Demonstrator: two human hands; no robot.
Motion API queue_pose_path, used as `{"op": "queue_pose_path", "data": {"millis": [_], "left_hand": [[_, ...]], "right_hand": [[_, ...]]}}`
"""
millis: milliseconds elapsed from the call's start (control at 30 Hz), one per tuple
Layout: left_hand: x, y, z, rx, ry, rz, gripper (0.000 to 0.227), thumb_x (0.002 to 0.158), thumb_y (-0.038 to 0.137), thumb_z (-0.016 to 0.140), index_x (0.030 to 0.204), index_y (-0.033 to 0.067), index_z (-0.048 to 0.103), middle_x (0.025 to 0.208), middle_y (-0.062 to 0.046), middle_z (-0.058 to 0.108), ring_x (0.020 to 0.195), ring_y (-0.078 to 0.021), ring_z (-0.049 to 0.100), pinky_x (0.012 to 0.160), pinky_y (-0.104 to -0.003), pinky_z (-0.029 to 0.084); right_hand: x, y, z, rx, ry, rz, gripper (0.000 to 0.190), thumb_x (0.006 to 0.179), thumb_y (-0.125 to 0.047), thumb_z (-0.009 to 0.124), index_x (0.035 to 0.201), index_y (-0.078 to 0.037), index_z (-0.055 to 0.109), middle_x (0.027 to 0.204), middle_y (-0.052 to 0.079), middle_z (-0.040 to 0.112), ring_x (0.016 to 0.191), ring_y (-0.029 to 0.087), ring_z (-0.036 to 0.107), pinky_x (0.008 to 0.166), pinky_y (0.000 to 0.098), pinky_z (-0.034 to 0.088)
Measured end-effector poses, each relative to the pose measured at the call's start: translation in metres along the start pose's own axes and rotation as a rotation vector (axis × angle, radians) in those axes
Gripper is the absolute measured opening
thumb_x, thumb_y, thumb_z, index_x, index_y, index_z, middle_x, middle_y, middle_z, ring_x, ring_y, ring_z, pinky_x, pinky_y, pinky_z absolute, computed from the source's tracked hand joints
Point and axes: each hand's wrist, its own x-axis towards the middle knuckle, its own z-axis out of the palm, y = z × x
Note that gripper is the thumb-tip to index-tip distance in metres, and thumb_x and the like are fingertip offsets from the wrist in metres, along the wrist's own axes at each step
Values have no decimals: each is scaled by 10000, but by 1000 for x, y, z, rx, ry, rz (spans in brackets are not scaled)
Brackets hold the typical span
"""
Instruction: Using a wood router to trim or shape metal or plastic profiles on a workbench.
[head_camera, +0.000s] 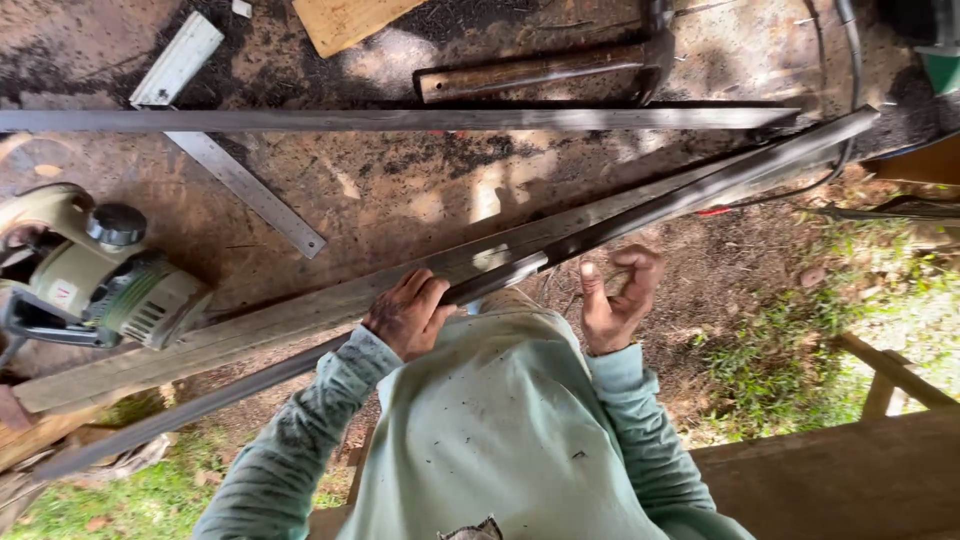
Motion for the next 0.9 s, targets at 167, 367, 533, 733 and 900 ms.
{"op": "queue_pose_path", "data": {"millis": [167, 367, 533, 733, 900], "left_hand": [[-2, 26, -2, -247, -45, -28, 311, 928, 245, 699, 1126, 24, 605, 1016, -183, 609, 915, -404, 627, 762, -481, 523], [1, 38, 13, -390, 5, 13, 293, 954, 234, 687, 1139, 24, 600, 1053, -183, 626, 954, -381, 644, 813, -462, 530], [6, 56, -3, -342, 74, 93, 323, 892, 231, 747, 1118, 51, 603, 1000, -161, 638, 911, -354, 668, 786, -450, 552], [0, 77, -33, -273, 198, 153, 364, 820, 178, 807, 1103, 66, 608, 976, -151, 666, 834, -368, 679, 703, -454, 555], [-20, 73, -75, -277, 172, 139, 361, 848, 160, 821, 1118, 49, 609, 955, -145, 678, 784, -333, 686, 684, -426, 550]], "right_hand": [[-22, 2, -3, 824, -185, 842, 209, 952, -151, 648, 1142, -67, 625, 1044, 31, 696, 940, 152, 678, 833, 346, 590], [-70, 34, -2, 971, -207, 650, 229, 1184, -226, 624, 1103, -13, 642, 872, 20, 649, 832, 138, 623, 781, 323, 575], [-22, -24, -9, 960, -227, 517, 314, 1149, -302, 609, 1195, 8, 606, 989, 63, 662, 889, 141, 628, 838, 299, 553], [1, -79, -5, 958, -167, 351, 476, 1065, -380, 631, 1326, 17, 615, 1153, 89, 700, 1049, 189, 673, 961, 346, 559], [16, -125, -2, 980, -231, 317, 512, 1056, -379, 662, 1360, 31, 617, 1114, 95, 735, 1023, 173, 682, 953, 336, 561]]}}
